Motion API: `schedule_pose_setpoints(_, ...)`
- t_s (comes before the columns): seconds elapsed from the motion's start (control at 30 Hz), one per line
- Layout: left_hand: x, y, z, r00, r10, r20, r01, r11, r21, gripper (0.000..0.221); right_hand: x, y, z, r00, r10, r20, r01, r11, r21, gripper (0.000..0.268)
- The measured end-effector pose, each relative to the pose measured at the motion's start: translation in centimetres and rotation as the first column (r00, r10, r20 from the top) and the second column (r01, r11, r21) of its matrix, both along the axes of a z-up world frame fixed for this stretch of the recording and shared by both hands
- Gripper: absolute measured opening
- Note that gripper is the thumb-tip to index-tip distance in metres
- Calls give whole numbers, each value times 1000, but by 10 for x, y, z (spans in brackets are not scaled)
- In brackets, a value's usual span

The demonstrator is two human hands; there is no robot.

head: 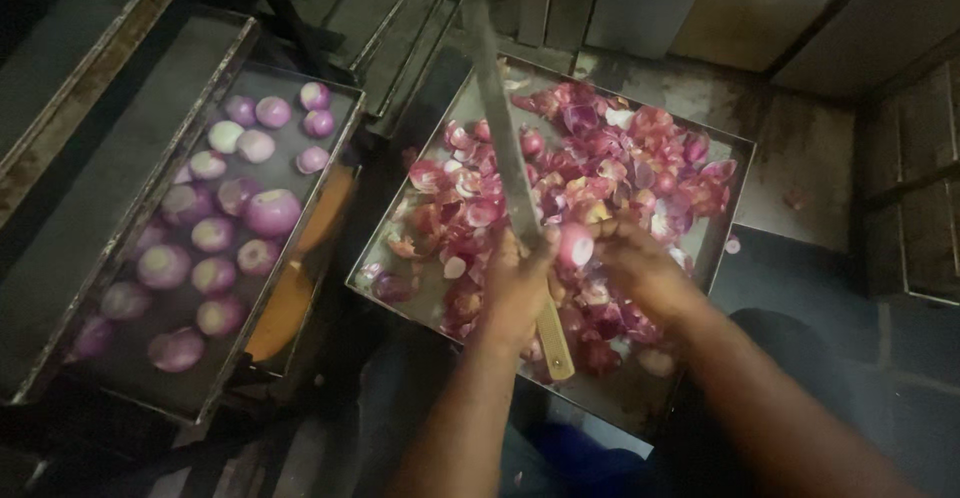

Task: The person peels the skin off red onions by hand using a long blade, placing the peeled onions in a metal tray and the skins in another tray.

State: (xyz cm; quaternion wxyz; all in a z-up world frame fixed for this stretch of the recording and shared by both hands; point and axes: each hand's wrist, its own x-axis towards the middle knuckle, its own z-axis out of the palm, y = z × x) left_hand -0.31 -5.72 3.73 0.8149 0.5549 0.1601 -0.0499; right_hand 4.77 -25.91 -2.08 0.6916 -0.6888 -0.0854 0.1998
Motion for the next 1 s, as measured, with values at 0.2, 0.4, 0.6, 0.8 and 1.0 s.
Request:
schedule_pose_setpoints(0.2, 2, 1, -16, 1000, 17, 6, -16, 992, -121, 39, -1, -9, 11, 996, 80, -40, -86, 983, -164, 62)
schedule_pose_setpoints(0.4, 2, -9, -24, 953, -37, 302, -222, 593, 774, 36, -18, 30, 20, 994, -53, -99, 67, 988, 138, 47)
schedule_pose_setpoints(0.6, -19, -17, -7, 972, -105, 209, -122, 535, 836, 36, -5, 29, 14, 952, -299, 65, 280, 936, 213, 51)
schedule_pose_setpoints(0.8, -44, -42, 2, 944, -209, 256, -157, 398, 904, 17, 10, 14, 3, 954, -287, 91, 267, 946, 182, 47)
schedule_pose_setpoints(1.0, -34, -43, -1, 926, -375, 43, 65, 271, 960, 25, 12, 6, 3, 938, -342, 63, 334, 936, 111, 54)
